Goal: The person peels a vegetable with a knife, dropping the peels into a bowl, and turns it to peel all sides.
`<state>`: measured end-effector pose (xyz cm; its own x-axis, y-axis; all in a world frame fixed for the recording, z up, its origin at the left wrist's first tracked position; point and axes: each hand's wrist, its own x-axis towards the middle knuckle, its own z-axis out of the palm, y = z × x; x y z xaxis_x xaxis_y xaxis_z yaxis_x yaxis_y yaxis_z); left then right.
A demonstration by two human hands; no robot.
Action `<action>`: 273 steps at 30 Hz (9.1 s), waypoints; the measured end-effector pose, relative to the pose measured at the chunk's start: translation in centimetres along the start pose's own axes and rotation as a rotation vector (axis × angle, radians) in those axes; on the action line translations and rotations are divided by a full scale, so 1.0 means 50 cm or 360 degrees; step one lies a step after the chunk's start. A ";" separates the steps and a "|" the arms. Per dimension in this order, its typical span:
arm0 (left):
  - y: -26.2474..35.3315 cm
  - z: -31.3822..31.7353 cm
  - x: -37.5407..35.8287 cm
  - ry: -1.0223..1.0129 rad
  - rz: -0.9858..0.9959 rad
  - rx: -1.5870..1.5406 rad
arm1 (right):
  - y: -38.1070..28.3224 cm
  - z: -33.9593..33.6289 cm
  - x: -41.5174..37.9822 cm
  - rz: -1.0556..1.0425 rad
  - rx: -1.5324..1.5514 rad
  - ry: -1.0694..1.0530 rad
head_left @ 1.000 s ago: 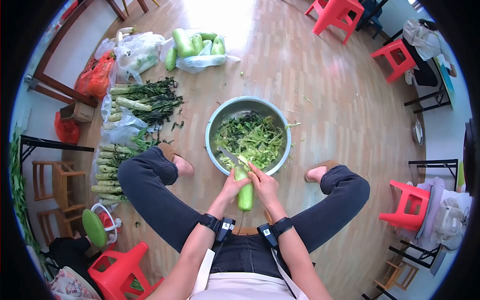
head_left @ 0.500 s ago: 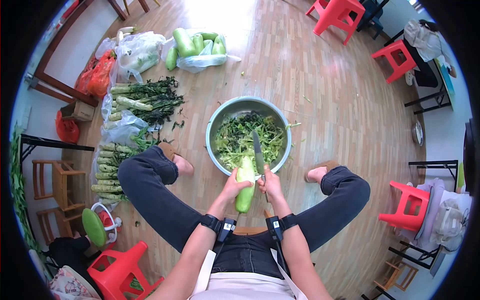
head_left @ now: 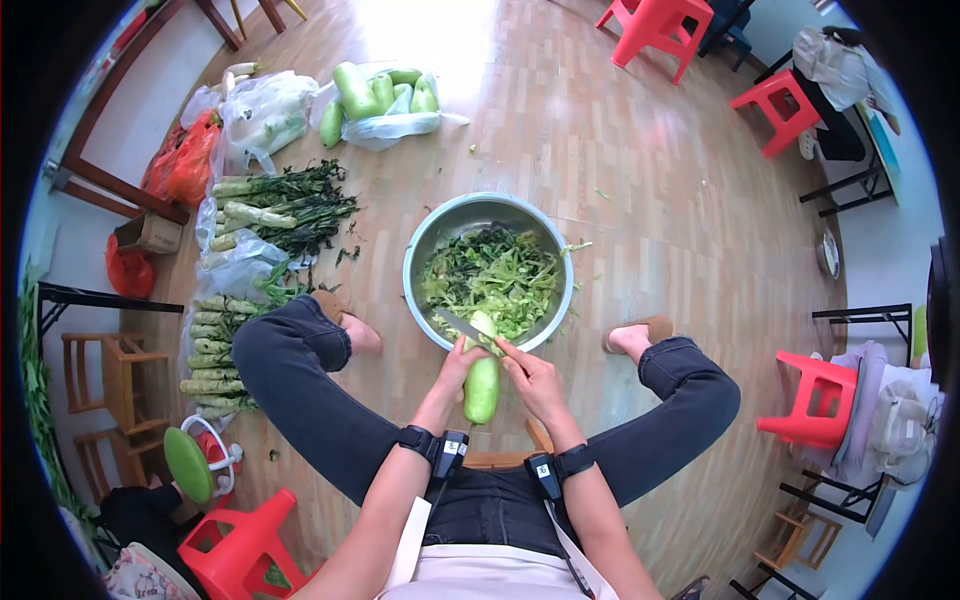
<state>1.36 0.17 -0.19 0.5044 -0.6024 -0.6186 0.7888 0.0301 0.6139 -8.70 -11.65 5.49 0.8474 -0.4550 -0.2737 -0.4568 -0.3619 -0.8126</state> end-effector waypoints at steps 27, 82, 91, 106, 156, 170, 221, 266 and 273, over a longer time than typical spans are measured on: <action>0.000 -0.002 -0.012 -0.0106 -0.0013 0.0203 | 0.030 0.049 0.032 -0.0037 0.0090 0.0279; -0.033 -0.028 0.008 0.0088 0.0344 0.1162 | 0.010 0.027 0.022 -0.0253 -0.0479 0.0307; -0.041 -0.027 0.012 0.0146 0.0335 0.1141 | 0.025 0.048 0.034 -0.0317 -0.0451 0.0498; 0.006 -0.015 0.002 -0.0002 -0.0001 0.0174 | 0.025 0.042 0.004 0.0088 0.0099 0.0138; 0.011 -0.002 -0.019 -0.0002 0.0087 0.0202 | -0.012 0.010 0.014 -0.0211 -0.0308 0.0162; -0.006 -0.014 -0.011 0.0020 0.0021 0.0130 | 0.009 0.029 0.029 -0.0319 -0.0389 0.0316; 0.030 0.016 -0.036 -0.0165 0.0086 -0.0042 | 0.033 0.034 0.038 -0.0537 -0.0383 0.0553; 0.016 -0.003 -0.028 -0.0017 0.0019 0.0193 | 0.046 0.031 0.033 -0.0360 -0.0208 0.0434; 0.019 0.007 -0.034 0.0003 0.0064 0.0198 | 0.046 0.035 0.034 -0.0383 -0.0278 0.0484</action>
<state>1.14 0.93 1.63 0.5355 -0.6013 -0.5930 0.7184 -0.0448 0.6942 -7.84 -11.82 2.27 0.8290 -0.5504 0.0986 -0.3169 -0.6077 -0.7282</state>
